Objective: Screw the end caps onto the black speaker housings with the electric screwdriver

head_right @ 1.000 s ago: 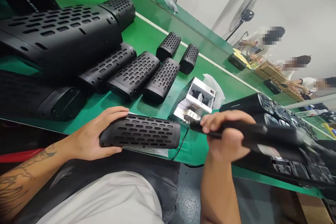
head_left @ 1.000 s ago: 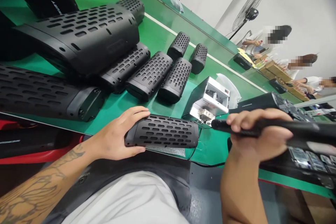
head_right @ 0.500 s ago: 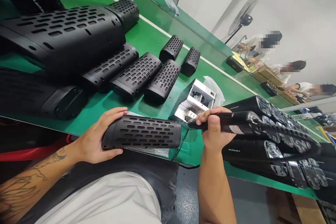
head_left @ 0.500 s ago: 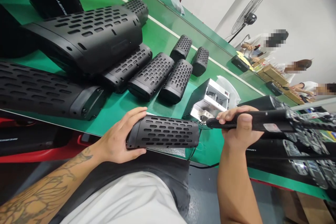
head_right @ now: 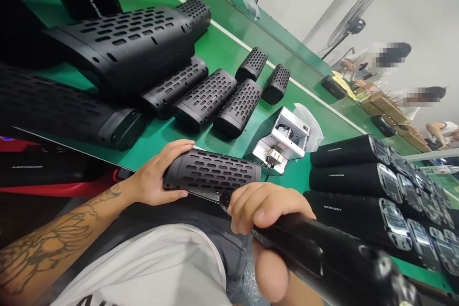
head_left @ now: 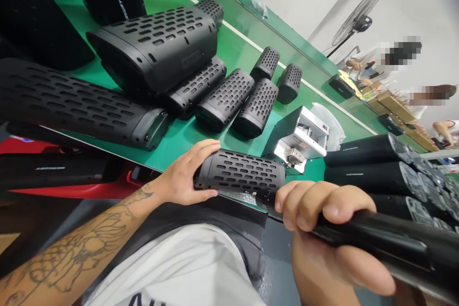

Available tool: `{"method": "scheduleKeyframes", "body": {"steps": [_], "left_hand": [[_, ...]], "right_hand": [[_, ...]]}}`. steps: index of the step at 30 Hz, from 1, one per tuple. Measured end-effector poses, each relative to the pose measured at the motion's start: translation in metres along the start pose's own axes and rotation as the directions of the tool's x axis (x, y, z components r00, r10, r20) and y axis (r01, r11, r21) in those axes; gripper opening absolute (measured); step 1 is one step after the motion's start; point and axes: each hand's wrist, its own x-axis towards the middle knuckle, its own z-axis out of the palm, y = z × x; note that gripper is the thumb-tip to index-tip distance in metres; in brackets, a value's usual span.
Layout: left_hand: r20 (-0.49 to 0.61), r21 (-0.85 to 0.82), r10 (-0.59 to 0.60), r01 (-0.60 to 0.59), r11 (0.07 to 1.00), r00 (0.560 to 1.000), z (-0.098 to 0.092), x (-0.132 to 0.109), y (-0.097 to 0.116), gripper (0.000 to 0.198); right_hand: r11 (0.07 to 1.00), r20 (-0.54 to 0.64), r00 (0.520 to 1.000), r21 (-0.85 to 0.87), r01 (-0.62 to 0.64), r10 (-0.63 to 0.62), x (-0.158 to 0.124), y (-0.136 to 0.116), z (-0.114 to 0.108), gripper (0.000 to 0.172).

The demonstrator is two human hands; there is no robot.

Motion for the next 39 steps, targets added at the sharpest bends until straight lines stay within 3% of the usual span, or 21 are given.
{"method": "scheduleKeyframes", "body": {"steps": [4,10,18,26,39], "left_hand": [[0.001,0.001,0.0,0.0,1.0,1.0,0.0,0.001,0.001,0.114],[0.002,-0.002,0.003,-0.003,1.0,1.0,0.001,0.002,0.0,0.116],[0.016,0.025,0.005,-0.006,1.0,1.0,-0.002,0.006,0.005,0.118],[0.01,0.019,0.012,-0.012,1.0,1.0,-0.002,0.006,0.007,0.122],[0.001,0.053,0.021,-0.021,0.998,1.0,-0.003,0.004,0.008,0.121]], "right_hand": [[0.992,0.041,0.999,0.124,0.028,-0.033,0.007,0.013,0.001,0.046],[0.995,0.176,0.983,0.095,0.036,-0.052,0.014,0.015,-0.002,0.028],[0.998,0.069,0.996,0.028,0.061,-0.063,0.007,0.01,0.009,0.031],[0.998,0.228,0.972,0.034,0.046,-0.052,0.011,0.016,0.005,0.026],[0.993,0.184,0.977,0.052,0.103,-0.111,0.012,0.025,0.022,0.036]]}}
